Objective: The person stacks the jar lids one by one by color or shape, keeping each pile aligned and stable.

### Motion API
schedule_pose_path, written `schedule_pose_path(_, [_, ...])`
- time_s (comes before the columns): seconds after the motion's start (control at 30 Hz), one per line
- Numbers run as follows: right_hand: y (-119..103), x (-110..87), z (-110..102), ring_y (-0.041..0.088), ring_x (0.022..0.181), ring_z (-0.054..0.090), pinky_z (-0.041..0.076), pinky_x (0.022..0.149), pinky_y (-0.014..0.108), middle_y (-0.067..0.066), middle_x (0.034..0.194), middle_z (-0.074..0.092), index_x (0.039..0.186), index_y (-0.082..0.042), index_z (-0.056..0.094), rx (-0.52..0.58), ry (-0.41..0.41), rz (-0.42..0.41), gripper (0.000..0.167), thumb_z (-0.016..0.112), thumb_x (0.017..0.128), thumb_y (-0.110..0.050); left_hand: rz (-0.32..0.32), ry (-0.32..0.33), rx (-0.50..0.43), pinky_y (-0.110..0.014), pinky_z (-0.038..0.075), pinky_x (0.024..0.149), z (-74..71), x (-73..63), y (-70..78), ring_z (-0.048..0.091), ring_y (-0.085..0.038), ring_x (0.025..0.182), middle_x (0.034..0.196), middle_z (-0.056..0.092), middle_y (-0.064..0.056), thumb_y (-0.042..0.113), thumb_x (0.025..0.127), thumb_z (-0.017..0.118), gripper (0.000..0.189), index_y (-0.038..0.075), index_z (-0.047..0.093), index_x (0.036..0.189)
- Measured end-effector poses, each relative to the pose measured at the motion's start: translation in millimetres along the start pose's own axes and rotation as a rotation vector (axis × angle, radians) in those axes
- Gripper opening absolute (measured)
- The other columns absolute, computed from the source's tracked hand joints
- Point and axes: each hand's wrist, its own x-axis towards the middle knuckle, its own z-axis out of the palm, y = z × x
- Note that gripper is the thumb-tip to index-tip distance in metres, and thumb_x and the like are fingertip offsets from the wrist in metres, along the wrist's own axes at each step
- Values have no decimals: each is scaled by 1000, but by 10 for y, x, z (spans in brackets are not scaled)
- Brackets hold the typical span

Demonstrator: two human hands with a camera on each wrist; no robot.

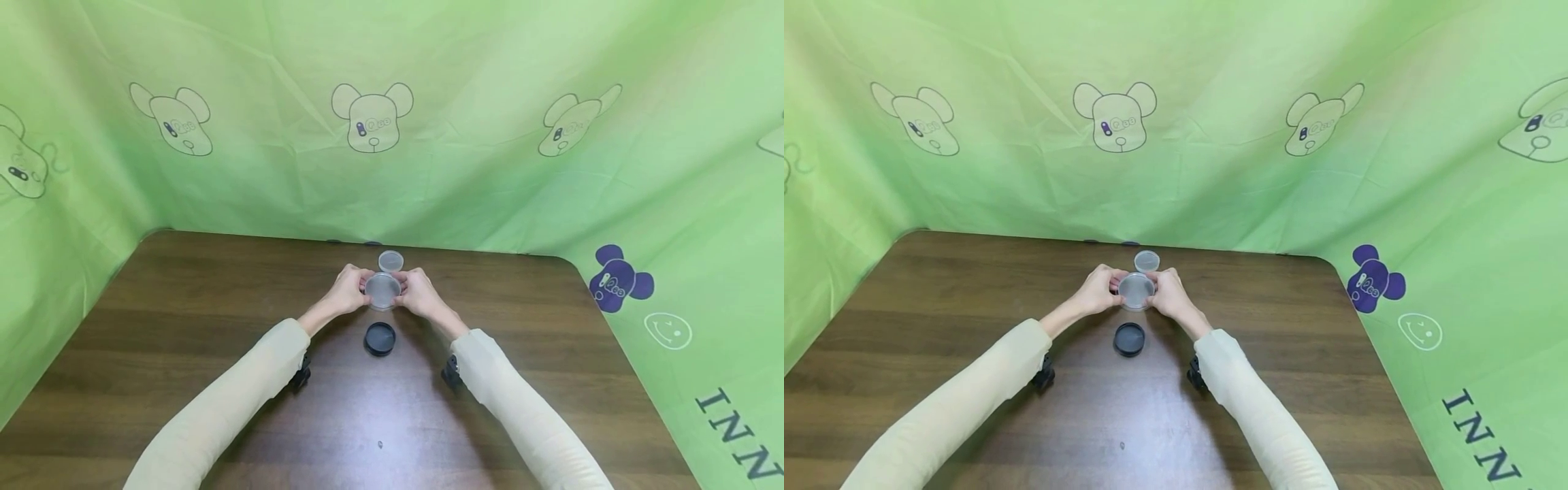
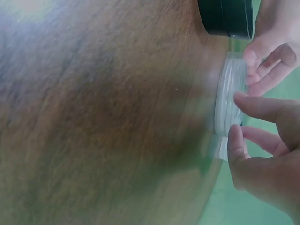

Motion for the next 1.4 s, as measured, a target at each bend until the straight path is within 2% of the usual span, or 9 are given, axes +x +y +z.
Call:
schedule_pose_path(0.17, [-6, 9, 7, 36, 102, 54, 44, 93, 41, 24, 92, 69, 121, 17, 57, -79, 12, 6, 57, 77, 68, 10, 8, 3, 6, -33, 47, 85, -3, 4, 25, 50, -27, 101, 95, 64, -18, -6, 70, 76, 49, -8, 63, 117])
schedule_pose_path(0.27, [-23, 4, 4, 37, 107, 47, 37, 98, 46, 25, 96, 68, 120, 15, 58, -101, 11, 21, 56, 76, 68, 10, 7, 0, 5, -33, 46, 86, -11, -1, 43, 50, -28, 101, 95, 64, -18, -7, 69, 75, 49, -9, 63, 117])
schedule_pose_path(0.67, [-46, -2, 9, 36, 105, 48, 39, 95, 46, 25, 94, 67, 119, 16, 59, -106, 24, 0, 53, 74, 69, 11, -30, 40, -57, -33, 50, 86, 21, -24, 25, 49, -28, 106, 100, 63, -19, -10, 70, 74, 48, -8, 64, 117])
schedule_pose_path(0.87, [-15, -18, -3, 37, 105, 47, 39, 93, 45, 25, 95, 67, 120, 14, 59, -84, 11, -2, 53, 73, 69, 10, -36, 61, -52, -32, 50, 85, 53, -42, 16, 49, -28, 105, 101, 61, -19, -10, 71, 75, 48, -9, 64, 117])
schedule_pose_path(0.97, [8, -19, -7, 36, 105, 51, 42, 91, 43, 23, 92, 69, 120, 12, 60, -51, 10, 5, 52, 73, 70, 11, -45, 67, -68, -30, 52, 84, 66, -50, 11, 49, -29, 106, 103, 58, -19, -9, 72, 75, 47, -9, 63, 118])
schedule_pose_path(1.1, [14, -18, -6, 36, 101, 59, 51, 83, 39, 25, 93, 68, 121, 14, 58, -14, 10, 12, 52, 71, 70, 13, -46, 69, -83, -29, 52, 83, 69, -53, 5, 50, -29, 107, 105, 57, -19, -8, 73, 76, 46, -8, 64, 117])
schedule_pose_path(1.23, [0, -26, -1, 37, 108, 55, 53, 83, 37, 28, 98, 64, 122, 17, 56, 2, 6, 30, 52, 70, 72, 14, -48, 74, -86, -29, 52, 83, 66, -68, 4, 52, -28, 105, 105, 58, -19, -7, 73, 76, 46, -9, 63, 118])
schedule_pose_path(1.4, [4, -30, 8, 38, 107, 55, 55, 81, 36, 28, 97, 64, 120, 18, 56, -5, 16, 3, 50, 70, 72, 15, -57, 87, -122, -27, 53, 83, 68, -88, 8, 58, -28, 98, 107, 53, -20, -8, 73, 76, 49, -11, 60, 120])
